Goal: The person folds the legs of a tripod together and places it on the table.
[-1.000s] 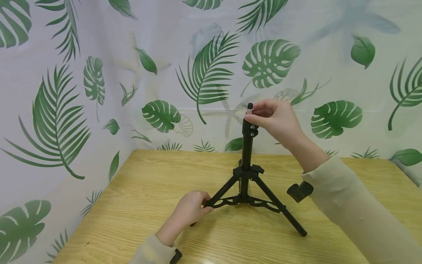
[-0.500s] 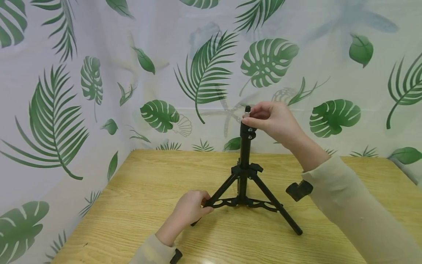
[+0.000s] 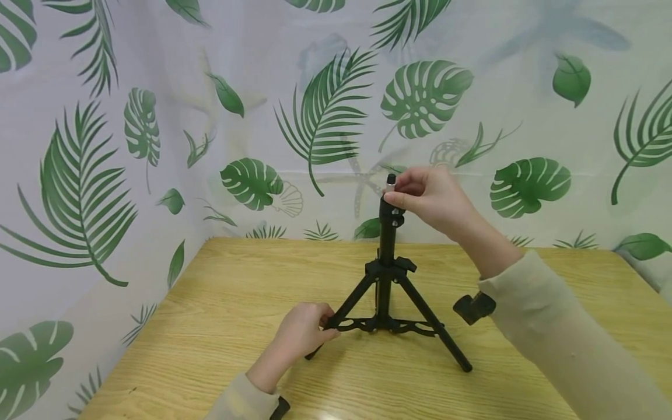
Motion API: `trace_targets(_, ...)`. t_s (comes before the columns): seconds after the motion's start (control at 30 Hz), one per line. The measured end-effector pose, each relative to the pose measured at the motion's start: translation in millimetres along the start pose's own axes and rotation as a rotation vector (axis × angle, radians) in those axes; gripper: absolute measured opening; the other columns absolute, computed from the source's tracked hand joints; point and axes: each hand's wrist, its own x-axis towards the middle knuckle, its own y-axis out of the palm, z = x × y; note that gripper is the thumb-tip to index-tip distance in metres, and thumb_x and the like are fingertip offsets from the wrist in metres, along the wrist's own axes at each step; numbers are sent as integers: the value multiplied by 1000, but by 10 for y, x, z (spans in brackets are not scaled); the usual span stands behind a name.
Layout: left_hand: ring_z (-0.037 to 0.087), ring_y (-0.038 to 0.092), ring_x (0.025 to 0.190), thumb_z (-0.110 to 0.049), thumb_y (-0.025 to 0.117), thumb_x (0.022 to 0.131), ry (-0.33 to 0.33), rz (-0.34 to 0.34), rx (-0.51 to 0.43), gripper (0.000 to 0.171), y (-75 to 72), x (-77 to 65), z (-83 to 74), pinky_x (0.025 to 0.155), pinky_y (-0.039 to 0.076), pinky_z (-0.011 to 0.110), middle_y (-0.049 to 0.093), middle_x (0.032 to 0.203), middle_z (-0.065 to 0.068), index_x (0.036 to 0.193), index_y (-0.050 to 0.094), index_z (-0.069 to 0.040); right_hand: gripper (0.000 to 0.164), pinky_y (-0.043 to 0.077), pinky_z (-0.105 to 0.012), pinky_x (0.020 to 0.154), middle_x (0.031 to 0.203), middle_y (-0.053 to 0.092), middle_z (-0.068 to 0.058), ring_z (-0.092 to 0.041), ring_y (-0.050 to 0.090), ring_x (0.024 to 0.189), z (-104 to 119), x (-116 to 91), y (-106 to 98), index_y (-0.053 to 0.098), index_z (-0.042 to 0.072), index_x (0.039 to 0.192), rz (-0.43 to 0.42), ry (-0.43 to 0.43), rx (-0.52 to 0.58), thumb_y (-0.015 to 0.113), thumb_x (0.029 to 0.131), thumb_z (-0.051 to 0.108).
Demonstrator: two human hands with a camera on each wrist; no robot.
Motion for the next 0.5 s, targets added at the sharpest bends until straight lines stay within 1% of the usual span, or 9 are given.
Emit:
trace_targets(0.1, 10, 58, 66, -20, 73, 73, -4, 3, -1, 23, 5, 4, -7, 57, 45, 23, 62, 72, 0, 86, 65, -3, 23, 42, -36, 76, 93, 64, -12, -20, 60, 85, -7, -11, 5, 59, -2, 94, 7, -6, -1, 62, 84, 18)
trace_targets(0.27, 9, 58, 66, -20, 73, 73, 5, -2, -2, 22, 9, 7, -19, 57, 46, 23, 63, 72, 0, 85, 65, -3, 19, 42, -36, 77, 93, 65, -12, -19, 61, 84, -15, -17, 25, 60, -2, 93, 5, -5, 18, 62, 84, 15)
trace_targets(0.5, 10, 58, 66, -20, 72, 73, 15, -9, -9, 22, 12, 6, -27, 58, 46, 23, 63, 73, -1, 86, 65, -4, 25, 43, -37, 79, 94, 64, -15, -20, 60, 85, -14, -49, 21, 58, -3, 96, 25, -5, -1, 62, 84, 19)
